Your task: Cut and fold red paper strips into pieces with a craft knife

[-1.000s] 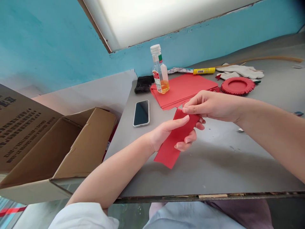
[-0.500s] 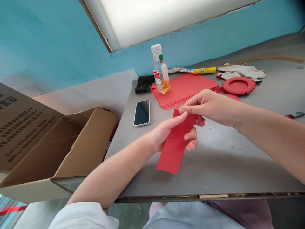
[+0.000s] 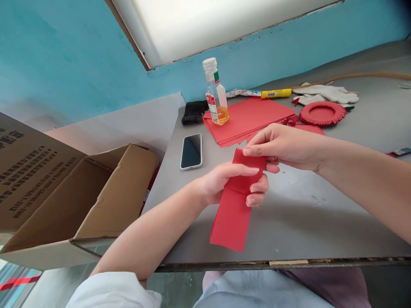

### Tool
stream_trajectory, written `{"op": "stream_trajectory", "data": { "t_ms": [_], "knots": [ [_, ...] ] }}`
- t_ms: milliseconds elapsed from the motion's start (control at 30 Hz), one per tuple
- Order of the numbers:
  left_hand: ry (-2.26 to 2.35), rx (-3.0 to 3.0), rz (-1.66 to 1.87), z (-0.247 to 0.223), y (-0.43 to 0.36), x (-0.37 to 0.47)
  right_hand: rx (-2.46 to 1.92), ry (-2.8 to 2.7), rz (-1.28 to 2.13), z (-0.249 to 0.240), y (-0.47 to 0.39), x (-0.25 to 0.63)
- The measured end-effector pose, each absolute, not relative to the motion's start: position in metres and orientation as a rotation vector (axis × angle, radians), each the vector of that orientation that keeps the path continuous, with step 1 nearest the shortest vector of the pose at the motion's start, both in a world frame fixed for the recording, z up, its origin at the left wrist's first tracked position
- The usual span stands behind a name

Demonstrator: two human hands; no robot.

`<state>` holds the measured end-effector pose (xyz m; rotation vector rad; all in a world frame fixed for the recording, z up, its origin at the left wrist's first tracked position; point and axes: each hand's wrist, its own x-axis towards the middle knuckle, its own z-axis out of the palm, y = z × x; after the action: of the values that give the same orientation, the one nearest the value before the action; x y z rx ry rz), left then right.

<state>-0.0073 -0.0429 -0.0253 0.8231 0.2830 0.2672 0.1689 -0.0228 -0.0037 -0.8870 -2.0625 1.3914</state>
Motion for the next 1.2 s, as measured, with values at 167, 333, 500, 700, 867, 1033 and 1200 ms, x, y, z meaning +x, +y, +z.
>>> {"op": "stream_trajectory", "data": {
  "t_ms": [167,333,500,700,867,1033,1200],
  "knots": [
    [0.302,0.831,0.301,-0.026,-0.042,-0.007,-1.064,-2.066,1.18,-0.003,-0.026,0.164],
    [0.326,0.867,0.307,-0.031,-0.036,-0.009,-1.124,-2.178,0.581,-0.007,-0.031,0.158],
    [0.423,0.955,0.323,-0.034,-0.031,-0.012,-1.007,-2.21,0.291,-0.014,-0.026,0.162],
    [0.46,0.973,0.309,-0.037,-0.032,-0.011,-1.043,-2.319,0.69,-0.007,-0.019,0.171],
    [0.78,1.121,0.486,-0.041,-0.03,-0.008,-1.091,-2.359,0.567,-0.003,-0.015,0.178],
    [1.068,1.51,0.628,-0.036,-0.025,-0.014,-1.036,-2.316,0.396,-0.004,-0.012,0.186],
    [1.197,1.5,0.725,-0.032,-0.022,-0.017,-1.011,-2.467,0.193,-0.005,-0.016,0.187]
  ]
}}
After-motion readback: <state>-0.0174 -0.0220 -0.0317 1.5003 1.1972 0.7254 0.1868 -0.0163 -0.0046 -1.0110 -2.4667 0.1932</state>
